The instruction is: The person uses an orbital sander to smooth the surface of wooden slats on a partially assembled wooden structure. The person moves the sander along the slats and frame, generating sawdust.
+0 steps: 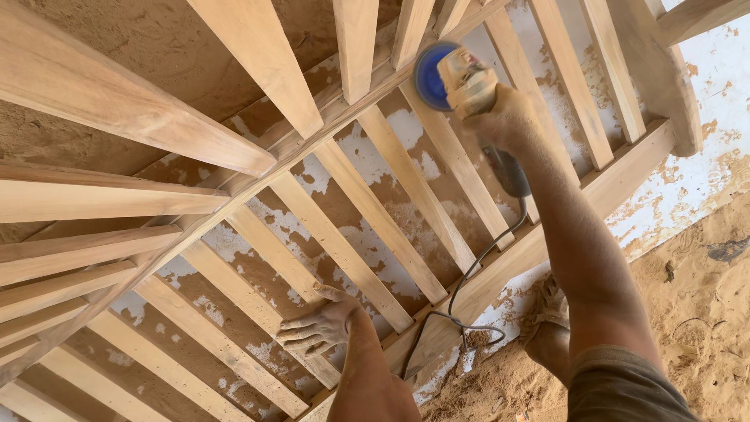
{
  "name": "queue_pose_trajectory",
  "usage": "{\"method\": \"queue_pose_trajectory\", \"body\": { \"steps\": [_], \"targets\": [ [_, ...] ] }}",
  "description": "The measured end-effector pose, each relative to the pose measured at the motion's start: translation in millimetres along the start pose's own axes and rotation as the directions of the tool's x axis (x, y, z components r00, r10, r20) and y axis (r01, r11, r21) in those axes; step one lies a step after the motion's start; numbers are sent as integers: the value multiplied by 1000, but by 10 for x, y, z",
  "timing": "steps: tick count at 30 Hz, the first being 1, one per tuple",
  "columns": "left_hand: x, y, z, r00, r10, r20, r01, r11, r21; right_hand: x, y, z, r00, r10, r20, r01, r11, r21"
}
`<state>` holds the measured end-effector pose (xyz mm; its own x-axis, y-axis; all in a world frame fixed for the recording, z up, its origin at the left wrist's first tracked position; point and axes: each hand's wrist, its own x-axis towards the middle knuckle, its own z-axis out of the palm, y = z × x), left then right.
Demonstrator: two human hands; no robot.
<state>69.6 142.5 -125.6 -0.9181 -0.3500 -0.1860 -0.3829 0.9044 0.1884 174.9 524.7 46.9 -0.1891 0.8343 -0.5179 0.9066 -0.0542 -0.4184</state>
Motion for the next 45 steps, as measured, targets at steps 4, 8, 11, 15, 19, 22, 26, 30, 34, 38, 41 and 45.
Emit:
{"method": "queue_pose_trajectory", "body": {
  "steps": [4, 8, 11, 15, 19, 22, 26, 30, 34, 38, 41, 45],
  "targets": [
    [-9, 18, -22, 1000, -10, 6, 10, 1000, 13, -90, -62, 276, 981, 18, 195, 11, 989, -148],
    [-6, 15, -51, 999, -10, 34, 10, 1000, 4, -147, -55, 355, 983, -146, 112, 166, 968, -189],
    [3, 34, -79, 999, -22, 38, 21, 999, 31, -68, -45, 231, 982, -167, 85, 178, 974, -142],
    [10, 57, -86, 980, -107, 167, 105, 994, 18, 40, 28, 6, 993, -106, 52, 111, 990, -93],
    [33, -11, 6, 991, -79, 106, 69, 993, 94, 175, 135, -173, 1000, -4, -2, 3, 995, -102],
    [75, -112, 124, 999, -32, 9, 29, 967, 255, 299, 237, -230, 999, -47, -5, 47, 998, -29],
    [54, -163, 191, 999, 10, -31, 4, 913, 408, 448, 401, -277, 999, -12, -33, 11, 999, -31],
    [19, -70, 90, 990, -76, 118, 56, 986, 159, 597, 508, -346, 997, 56, -58, -57, 998, -11],
    [-7, 41, -54, 998, -22, 53, 15, 991, 137, 662, 569, -365, 992, 42, -121, -26, 991, 130],
    [1, 62, -70, 999, -34, 41, 30, 996, 88, 559, 513, -309, 997, 53, -60, -46, 993, 112],
    [16, 40, -35, 993, -74, 97, 68, 995, 70, 371, 383, -203, 997, 83, 10, -83, 995, 63],
    [9, 20, -4, 996, -76, 47, 73, 996, 49, 169, 222, -102, 999, -36, 4, 36, 999, -24]
  ]
}}
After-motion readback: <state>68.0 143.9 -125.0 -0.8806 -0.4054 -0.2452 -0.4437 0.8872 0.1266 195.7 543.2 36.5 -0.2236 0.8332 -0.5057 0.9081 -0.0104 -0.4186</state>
